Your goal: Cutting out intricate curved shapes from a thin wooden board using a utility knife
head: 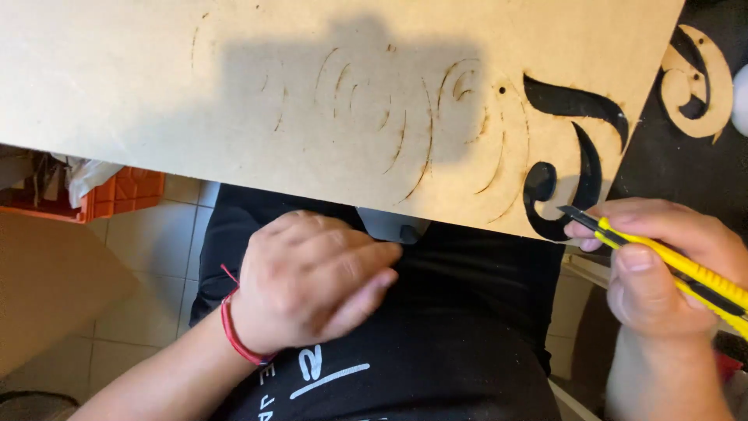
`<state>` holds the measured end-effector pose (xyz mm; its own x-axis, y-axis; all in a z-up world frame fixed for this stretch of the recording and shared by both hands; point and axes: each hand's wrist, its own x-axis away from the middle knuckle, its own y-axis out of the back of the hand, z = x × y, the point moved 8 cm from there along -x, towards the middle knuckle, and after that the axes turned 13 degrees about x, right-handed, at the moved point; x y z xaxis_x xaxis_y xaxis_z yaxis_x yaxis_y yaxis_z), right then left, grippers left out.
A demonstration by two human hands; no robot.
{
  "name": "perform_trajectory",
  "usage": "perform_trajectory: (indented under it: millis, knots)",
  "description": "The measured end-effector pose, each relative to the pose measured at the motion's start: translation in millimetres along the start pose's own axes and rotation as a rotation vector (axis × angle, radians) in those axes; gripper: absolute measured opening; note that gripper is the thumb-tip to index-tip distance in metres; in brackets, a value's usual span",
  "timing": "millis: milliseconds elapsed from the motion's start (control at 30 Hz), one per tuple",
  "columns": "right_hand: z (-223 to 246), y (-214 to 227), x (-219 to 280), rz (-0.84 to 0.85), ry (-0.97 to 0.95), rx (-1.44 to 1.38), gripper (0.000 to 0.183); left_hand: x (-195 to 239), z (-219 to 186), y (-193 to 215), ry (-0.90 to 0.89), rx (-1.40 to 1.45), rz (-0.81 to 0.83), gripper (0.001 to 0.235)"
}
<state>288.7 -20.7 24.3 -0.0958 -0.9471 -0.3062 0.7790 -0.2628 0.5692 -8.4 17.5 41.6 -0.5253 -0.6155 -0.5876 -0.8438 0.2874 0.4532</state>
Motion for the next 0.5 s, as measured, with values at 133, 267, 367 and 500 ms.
perform_trajectory:
  millis: [133, 267, 367, 500]
  knots:
    - [33.0, -15.7, -25.5, 0.158, 0.205, 0.092, 0.030, 23.3, 40.1, -19.8, 0.475, 0.218, 0.037, 0.029]
    - [65.3, -41.3, -38.5, 0.246, 0.351, 0.104, 0.022, 47.6, 76.8, -46.6, 0.920, 0.686, -0.120, 0.041]
    - [71.8, -48.4, -35.7, 0.222, 0.352, 0.123, 0.024, 49.8, 84.7, -52.9, 1.014, 0.797, -0.217, 0.044]
    - [69.6, -53.0, -29.9, 0.132, 0.266, 0.098, 0.020, 51.6, 88.9, -56.3, 1.042, 0.874, -0.298, 0.041]
